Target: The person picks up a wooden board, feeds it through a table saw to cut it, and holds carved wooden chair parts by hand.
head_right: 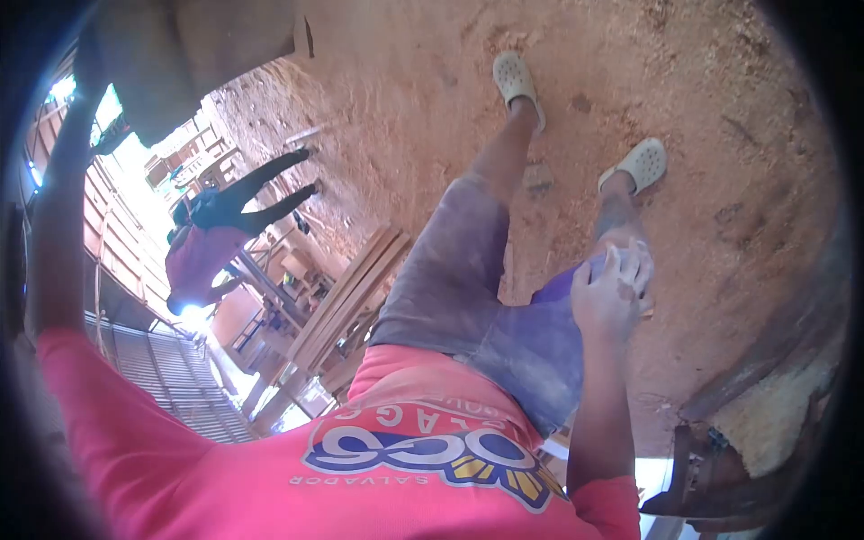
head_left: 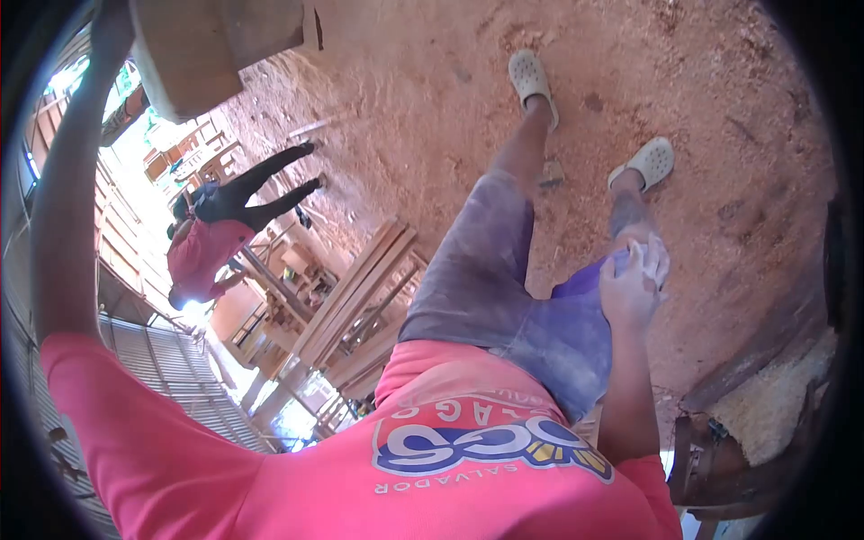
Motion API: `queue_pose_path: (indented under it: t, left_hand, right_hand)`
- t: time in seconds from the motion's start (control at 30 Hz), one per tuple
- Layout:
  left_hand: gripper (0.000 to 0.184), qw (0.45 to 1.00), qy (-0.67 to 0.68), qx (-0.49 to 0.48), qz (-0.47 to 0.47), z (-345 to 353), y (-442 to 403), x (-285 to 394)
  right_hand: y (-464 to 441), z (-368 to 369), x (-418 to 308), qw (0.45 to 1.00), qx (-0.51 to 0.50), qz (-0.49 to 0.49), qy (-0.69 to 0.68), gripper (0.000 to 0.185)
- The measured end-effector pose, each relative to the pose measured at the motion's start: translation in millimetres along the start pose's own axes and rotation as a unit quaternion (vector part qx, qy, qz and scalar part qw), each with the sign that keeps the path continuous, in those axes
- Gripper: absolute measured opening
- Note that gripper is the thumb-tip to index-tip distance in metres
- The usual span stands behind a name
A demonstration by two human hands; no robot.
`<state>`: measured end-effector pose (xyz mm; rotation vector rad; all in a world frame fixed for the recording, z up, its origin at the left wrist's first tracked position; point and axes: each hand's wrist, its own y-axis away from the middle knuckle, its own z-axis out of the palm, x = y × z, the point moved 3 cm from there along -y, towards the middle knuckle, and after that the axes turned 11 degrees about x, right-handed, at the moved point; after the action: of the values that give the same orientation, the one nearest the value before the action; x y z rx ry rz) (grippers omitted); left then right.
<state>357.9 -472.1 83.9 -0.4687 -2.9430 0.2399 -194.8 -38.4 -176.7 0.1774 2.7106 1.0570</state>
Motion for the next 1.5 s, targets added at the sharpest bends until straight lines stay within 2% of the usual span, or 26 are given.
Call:
queue_pose_path:
  t: [0.13, 0.4, 0.47, 0.53, 0.57, 0.6, 0.7, 0.73, 0.77, 0.8, 0.83, 0.87, 0.9, 0.97, 1.03, 1.1, 1.17, 1.2, 1.23, 1.3, 1.37, 1.43, 1.5]
  left_hand:
    - [0.040, 0.997, -0.056, 0.003, 0.051, -4, -2, -5]
    - [0.046, 0.984, -0.126, 0.031, 0.126, -18, -12, -35]
    - [0.047, 0.973, -0.144, 0.055, 0.169, -21, -13, -55]
    - [0.049, 0.949, -0.163, 0.106, 0.250, -9, 4, -62]
    - [0.050, 0.971, -0.180, 0.051, 0.150, -5, 11, -59]
    - [0.040, 0.979, -0.166, 0.047, 0.108, 3, 14, -41]
    - [0.021, 0.990, -0.012, 0.136, 0.036, 1, 10, 40]
    - [0.024, 0.984, 0.053, 0.168, 0.013, -2, 11, 61]
    - [0.037, 0.983, -0.064, 0.162, 0.058, -3, 10, 67]
    - [0.031, 0.988, -0.001, 0.153, -0.034, -13, 9, 75]
    - [0.026, 0.978, 0.061, 0.154, -0.126, -23, 8, 82]
    - [0.035, 0.970, 0.101, 0.163, -0.150, -28, 7, 84]
    - [0.034, 0.974, 0.107, 0.142, -0.141, -26, 9, 78]
    - [0.031, 0.969, 0.126, 0.160, -0.139, -50, 17, 80]
    - [0.035, 0.934, 0.133, 0.292, -0.155, -61, 37, 82]
    - [0.040, 0.903, 0.147, 0.340, -0.218, -82, 78, 87]
    - [0.047, 0.825, 0.095, 0.437, -0.346, -91, 138, 94]
    - [0.057, 0.775, 0.061, 0.455, -0.434, -95, 167, 98]
    - [0.067, 0.715, 0.028, 0.465, -0.521, -96, 194, 108]
    - [0.079, 0.530, 0.192, 0.507, -0.652, -35, 232, 120]
    - [0.085, 0.314, 0.539, 0.444, -0.643, -7, 231, 139]
    - [0.079, 0.257, 0.637, 0.458, -0.564, 25, 202, 160]
    - [0.074, 0.111, 0.717, 0.432, -0.537, 46, 175, 174]
  right_hand:
    - [7, 10, 16, 0.999, 0.026, 0.000, -0.024, 0.046]
    - [5, -3, 19, 0.998, -0.043, 0.034, -0.011, 0.050]
    - [1, -8, 19, 0.998, -0.041, 0.045, -0.017, 0.052]
    - [1, -14, 18, 0.998, -0.035, 0.050, -0.032, 0.053]
    - [0, -6, 23, 0.998, -0.019, 0.051, -0.044, 0.053]
    - [-2, -3, 29, 0.997, 0.001, 0.045, -0.056, 0.052]
    - [-16, -63, 15, 0.997, 0.012, -0.009, -0.079, 0.045]
    - [-22, -90, 4, 0.998, 0.011, -0.019, -0.059, 0.043]
    - [-35, -122, -13, 0.996, 0.053, -0.048, -0.061, 0.043]
    - [-48, -155, -35, 0.991, 0.093, -0.078, -0.063, 0.042]
    - [-61, -189, -60, 0.983, 0.134, -0.110, -0.066, 0.042]
    - [-74, -229, -91, 0.972, 0.171, -0.134, -0.089, 0.042]
    - [-82, -276, -128, 0.959, 0.207, -0.160, -0.112, 0.042]
    - [-99, -369, -224, 0.923, 0.268, -0.233, -0.148, 0.043]
    - [-93, -438, -318, 0.895, 0.285, -0.307, -0.155, 0.044]
    - [-84, -470, -406, 0.868, 0.273, -0.407, -0.083, 0.046]
    - [-90, -467, -461, 0.841, 0.249, -0.480, -0.011, 0.051]
    - [-103, -453, -481, 0.827, 0.236, -0.509, 0.027, 0.055]
    - [-101, -443, -502, 0.859, 0.185, -0.470, 0.085, 0.061]
    - [-94, -419, -535, 0.900, 0.081, -0.378, 0.200, 0.073]
    - [-82, -420, -551, 0.913, 0.072, -0.369, 0.159, 0.082]
    - [-86, -413, -551, 0.915, 0.066, -0.376, 0.130, 0.088]
    - [-103, -409, -548, 0.906, 0.069, -0.400, 0.118, 0.091]
